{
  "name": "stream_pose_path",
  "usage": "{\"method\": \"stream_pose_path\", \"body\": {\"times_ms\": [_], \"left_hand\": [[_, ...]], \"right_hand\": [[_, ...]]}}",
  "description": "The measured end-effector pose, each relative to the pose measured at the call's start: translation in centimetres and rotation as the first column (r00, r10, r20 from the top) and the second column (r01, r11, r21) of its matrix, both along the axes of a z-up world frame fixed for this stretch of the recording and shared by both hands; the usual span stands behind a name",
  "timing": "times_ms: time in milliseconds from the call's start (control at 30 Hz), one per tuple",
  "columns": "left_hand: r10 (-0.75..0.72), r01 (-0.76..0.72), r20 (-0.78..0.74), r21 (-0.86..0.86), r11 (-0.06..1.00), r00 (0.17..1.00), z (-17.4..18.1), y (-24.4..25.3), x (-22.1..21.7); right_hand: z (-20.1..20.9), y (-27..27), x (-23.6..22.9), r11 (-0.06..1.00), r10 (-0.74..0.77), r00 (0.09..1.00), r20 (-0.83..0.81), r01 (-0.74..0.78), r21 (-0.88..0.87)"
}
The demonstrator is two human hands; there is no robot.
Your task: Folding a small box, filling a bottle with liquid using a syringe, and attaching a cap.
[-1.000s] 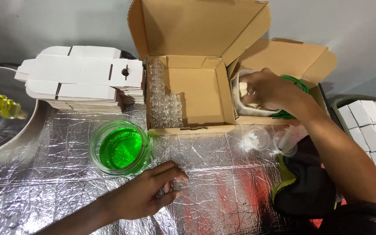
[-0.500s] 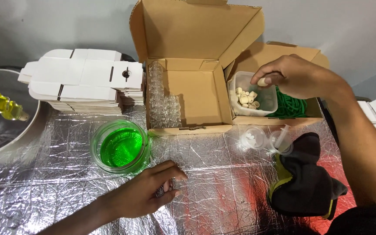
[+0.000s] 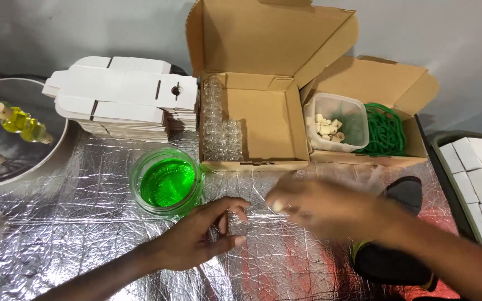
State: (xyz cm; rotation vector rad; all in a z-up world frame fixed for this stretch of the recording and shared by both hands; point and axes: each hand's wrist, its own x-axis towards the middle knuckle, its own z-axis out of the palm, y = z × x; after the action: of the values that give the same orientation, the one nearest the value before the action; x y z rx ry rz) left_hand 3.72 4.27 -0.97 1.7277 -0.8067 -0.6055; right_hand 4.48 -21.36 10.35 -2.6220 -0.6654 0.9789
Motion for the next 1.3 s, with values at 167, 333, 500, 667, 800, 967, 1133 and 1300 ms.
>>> {"method": "stream_pose_path", "body": {"times_ms": [167, 333, 500, 667, 800, 967, 1133, 1300], "left_hand": [[-0.048, 0.048, 0.083, 0.007, 0.999, 0.995, 0.4, 0.4, -0.4], [-0.035, 0.032, 0.056, 0.058, 0.998, 0.998, 0.5, 0.6, -0.3], [-0.038, 0.035, 0.078, 0.050, 0.998, 0.996, 0.0, 0.8, -0.5], [-0.058, 0.052, 0.128, 0.049, 0.997, 0.990, -0.2, 0.8, -0.6], [-0.056, 0.053, 0.148, 0.023, 0.998, 0.987, -0.2, 0.7, -0.6], [-0.051, 0.048, 0.135, 0.021, 0.999, 0.990, -0.3, 0.7, -0.5], [-0.059, 0.059, 0.124, 0.008, 0.998, 0.991, -0.4, 0.5, -0.4], [-0.030, 0.033, 0.122, -0.023, 0.999, 0.992, -0.3, 0.2, -0.3]], "right_hand": [[-7.3, 0.8, -2.2, 0.919, 0.347, 0.826, 0.445, -0.393, 0.014], [-7.3, 0.2, -1.4, 0.929, 0.333, 0.753, 0.567, -0.366, -0.059], [-7.3, -0.6, -0.3, 0.928, 0.369, 0.790, 0.490, -0.283, -0.243], [-2.7, 2.9, 0.9, 0.912, -0.338, 0.935, -0.106, 0.297, -0.283], [-7.2, -1.1, 0.8, 0.949, 0.242, 0.929, 0.282, -0.165, -0.270], [-4.4, -3.3, 1.3, 0.938, 0.341, 0.764, 0.548, -0.238, -0.252], [0.4, -7.3, 0.5, 0.972, 0.229, 0.657, 0.718, -0.191, -0.135], [2.5, -10.9, -0.9, 0.885, 0.067, 0.820, 0.568, 0.214, -0.414]]}}
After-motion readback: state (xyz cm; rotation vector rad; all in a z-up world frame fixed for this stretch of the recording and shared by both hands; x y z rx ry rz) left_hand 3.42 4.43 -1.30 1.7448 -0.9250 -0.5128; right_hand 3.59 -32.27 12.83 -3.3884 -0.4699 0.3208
